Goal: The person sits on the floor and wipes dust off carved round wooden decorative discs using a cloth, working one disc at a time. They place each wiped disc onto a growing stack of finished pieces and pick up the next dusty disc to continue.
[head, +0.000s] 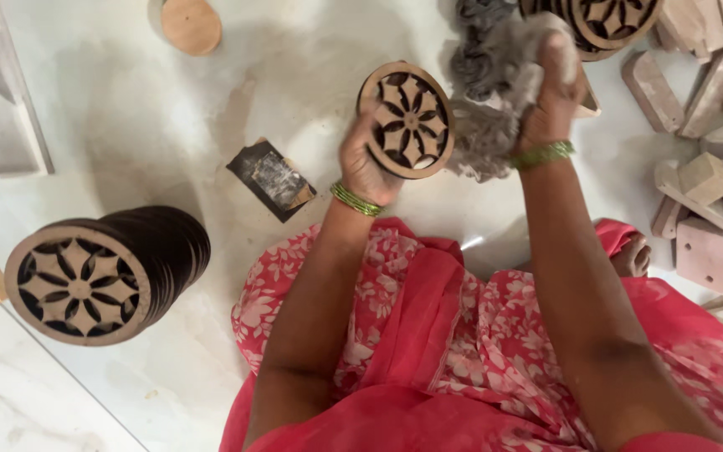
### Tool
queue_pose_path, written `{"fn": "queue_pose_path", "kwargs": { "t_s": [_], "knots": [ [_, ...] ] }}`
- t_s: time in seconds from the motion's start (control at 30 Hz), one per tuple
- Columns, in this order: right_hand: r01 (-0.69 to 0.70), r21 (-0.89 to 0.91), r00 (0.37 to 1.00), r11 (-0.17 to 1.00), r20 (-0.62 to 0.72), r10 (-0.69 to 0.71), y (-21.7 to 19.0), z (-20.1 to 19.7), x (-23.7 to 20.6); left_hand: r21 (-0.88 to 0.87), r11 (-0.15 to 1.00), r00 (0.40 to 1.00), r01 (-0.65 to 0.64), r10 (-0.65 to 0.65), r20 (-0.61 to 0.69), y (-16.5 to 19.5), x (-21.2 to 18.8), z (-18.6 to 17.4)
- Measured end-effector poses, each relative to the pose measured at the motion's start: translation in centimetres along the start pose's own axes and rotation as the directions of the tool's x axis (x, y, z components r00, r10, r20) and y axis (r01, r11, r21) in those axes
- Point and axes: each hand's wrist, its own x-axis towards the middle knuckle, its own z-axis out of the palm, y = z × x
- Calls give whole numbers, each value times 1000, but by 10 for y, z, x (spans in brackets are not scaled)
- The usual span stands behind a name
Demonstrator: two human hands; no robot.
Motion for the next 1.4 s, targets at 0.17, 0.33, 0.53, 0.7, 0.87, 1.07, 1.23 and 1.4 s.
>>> {"fn": "queue_pose_path", "kwargs": {
  "t_s": [0.17,0.33,0.53,0.7,0.87,1.07,1.23,1.4],
  "knots": [
    [-234,409,953,882,-81,291,-18,-15,-17,939,340,998,52,13,-60,-5,5,-13],
    [-115,-373,989,921,-134,69,-5,-14,-37,971,-106,968,-213,111,224,-24,-2,-14],
    [538,-733,843,416,454,-289,23,8,-55,963,-244,976,-113,156,154,-48,-4,-26],
    [-125,-466,990,876,-1,140,35,-1,-37,952,-244,969,-185,118,219,-45,-6,-22],
    [-568,99,788,817,-218,575,34,-1,-40,940,-268,972,-210,48,231,-32,-6,-1],
    [281,-652,960,704,178,-218,34,-1,-57,916,-394,995,-77,22,94,-30,-14,2],
    [509,-688,860,518,383,-336,37,3,-66,871,-489,998,-58,-5,64,-33,-9,-6],
    [199,-530,980,824,130,-153,43,9,-59,910,-395,983,-127,75,169,-31,-6,-7]
  ]
}}
